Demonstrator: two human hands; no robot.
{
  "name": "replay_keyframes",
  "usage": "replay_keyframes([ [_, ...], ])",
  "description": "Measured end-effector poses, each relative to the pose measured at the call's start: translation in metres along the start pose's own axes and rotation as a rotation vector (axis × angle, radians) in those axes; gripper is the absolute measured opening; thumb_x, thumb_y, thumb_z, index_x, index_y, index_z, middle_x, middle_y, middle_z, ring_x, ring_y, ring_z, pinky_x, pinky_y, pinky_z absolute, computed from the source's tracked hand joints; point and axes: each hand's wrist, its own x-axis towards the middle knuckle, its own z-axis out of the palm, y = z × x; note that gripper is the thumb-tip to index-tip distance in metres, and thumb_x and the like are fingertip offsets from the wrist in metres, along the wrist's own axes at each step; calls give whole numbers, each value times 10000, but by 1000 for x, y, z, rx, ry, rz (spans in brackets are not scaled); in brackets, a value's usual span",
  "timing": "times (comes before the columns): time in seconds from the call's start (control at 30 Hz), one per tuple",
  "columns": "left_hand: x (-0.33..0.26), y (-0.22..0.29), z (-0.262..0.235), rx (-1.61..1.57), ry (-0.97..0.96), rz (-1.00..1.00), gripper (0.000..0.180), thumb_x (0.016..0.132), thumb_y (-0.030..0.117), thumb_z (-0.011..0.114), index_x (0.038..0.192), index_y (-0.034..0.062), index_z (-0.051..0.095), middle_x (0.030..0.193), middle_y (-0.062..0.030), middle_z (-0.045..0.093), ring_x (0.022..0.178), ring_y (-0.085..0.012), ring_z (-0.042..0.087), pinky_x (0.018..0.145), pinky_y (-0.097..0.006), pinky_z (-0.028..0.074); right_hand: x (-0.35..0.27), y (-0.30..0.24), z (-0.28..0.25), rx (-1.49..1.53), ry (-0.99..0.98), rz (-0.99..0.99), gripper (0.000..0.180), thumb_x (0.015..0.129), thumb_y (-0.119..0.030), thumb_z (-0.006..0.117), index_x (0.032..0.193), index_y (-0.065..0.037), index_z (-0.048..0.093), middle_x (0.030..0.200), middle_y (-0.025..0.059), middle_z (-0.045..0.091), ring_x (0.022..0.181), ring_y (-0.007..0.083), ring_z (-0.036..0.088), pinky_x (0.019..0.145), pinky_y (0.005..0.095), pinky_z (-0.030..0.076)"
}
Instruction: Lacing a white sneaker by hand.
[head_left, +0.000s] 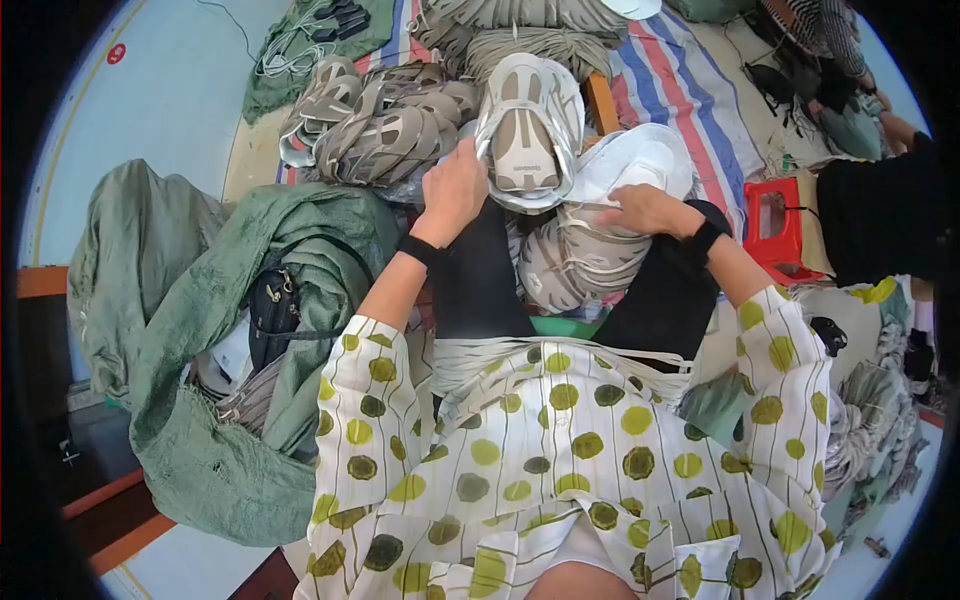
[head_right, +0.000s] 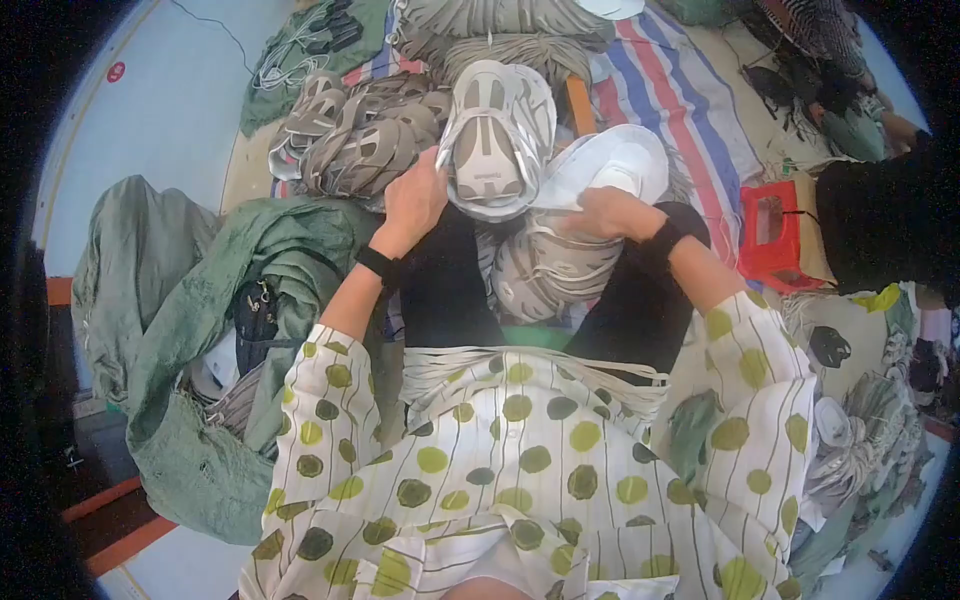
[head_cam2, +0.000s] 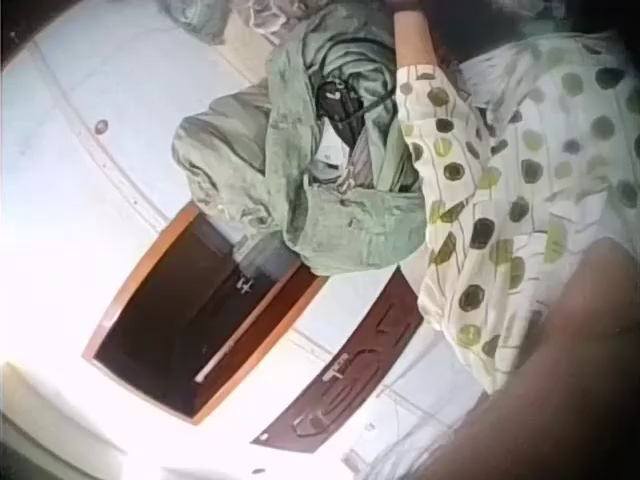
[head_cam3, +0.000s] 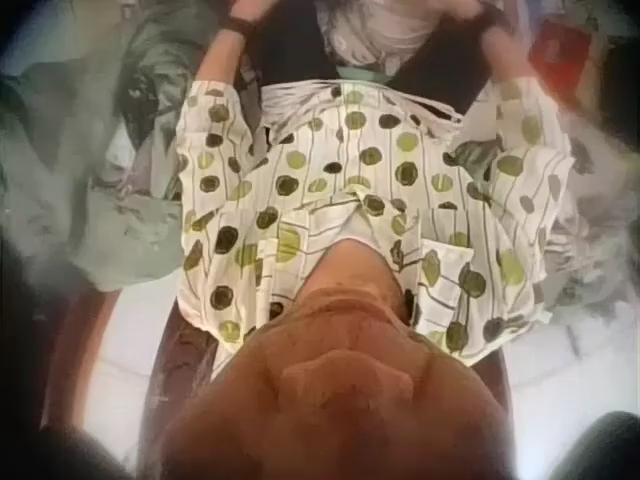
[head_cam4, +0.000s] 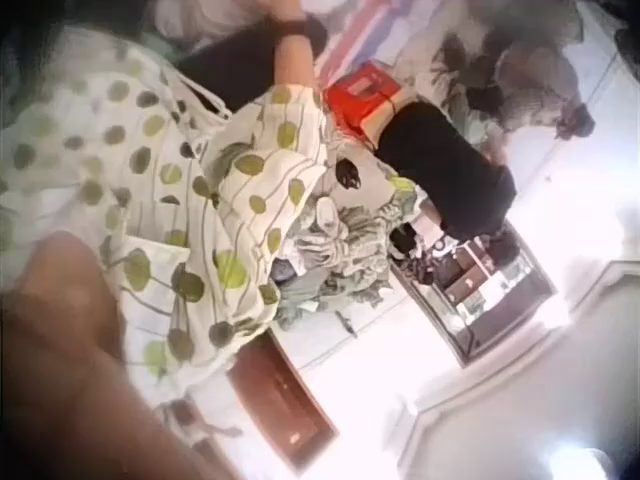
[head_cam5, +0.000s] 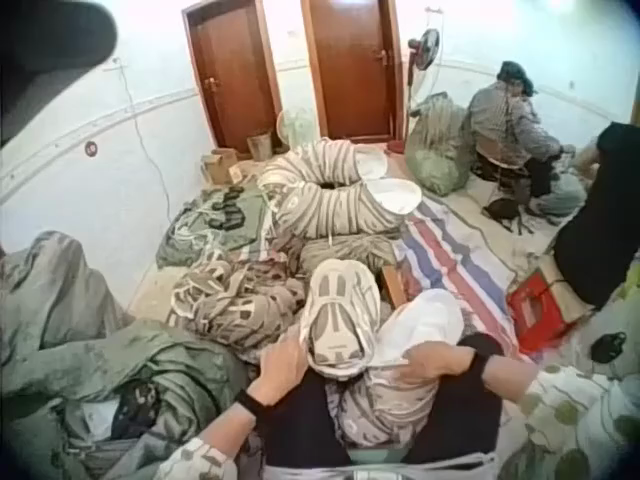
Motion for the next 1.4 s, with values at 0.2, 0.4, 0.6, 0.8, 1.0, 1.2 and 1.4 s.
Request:
replay_keyframes([
  [0.2,4,11,3,-24,71,-22,222,778,134,503,948,29,404,756,-192,574,642,-379,565,568,-462,448,16,-62,-33,33,502,146,479,777,-415,483,759,47,607,747,237,600,741,386,590,672,431,469],
  [0.4,-23,-3,2,-116,27,-85,339,786,128,499,1098,36,403,848,-205,577,667,-411,548,602,-485,438,16,-57,-19,-161,398,169,252,732,-214,495,691,7,610,711,203,608,680,342,612,580,402,488],
  [0.6,-1,12,0,2,-13,-14,179,765,144,472,839,-11,422,707,-207,572,667,-379,572,588,-458,454,38,-26,-13,-574,510,-263,170,699,-147,497,725,1,579,646,159,579,628,314,592,502,417,467],
  [0.8,-29,31,-10,-241,122,118,350,767,169,528,1075,25,448,919,-185,555,869,-351,538,726,-408,441,40,3,-14,-1112,701,-498,191,834,-183,469,808,-14,555,677,64,523,633,147,499,546,229,412],
  [1.0,-126,64,-39,-305,-636,178,164,754,128,513,875,41,580,871,-118,552,846,-283,540,707,-361,443,-24,-73,-24,617,395,-314,214,884,-183,443,903,-1,555,728,45,557,632,98,511,573,205,425],
  [1.2,-127,68,-36,5,-612,341,111,723,120,533,764,33,587,810,-89,583,794,-261,569,638,-326,455,-52,-96,20,612,84,-340,229,833,-191,475,946,-11,562,682,80,590,616,163,562,583,287,442],
  [1.4,-101,55,-50,-1186,-584,-434,130,861,163,476,872,41,520,694,2,565,623,-48,526,523,-182,412,-72,-99,25,1033,25,-351,338,843,-174,495,1140,-15,472,684,62,584,586,125,553,552,246,437],
])
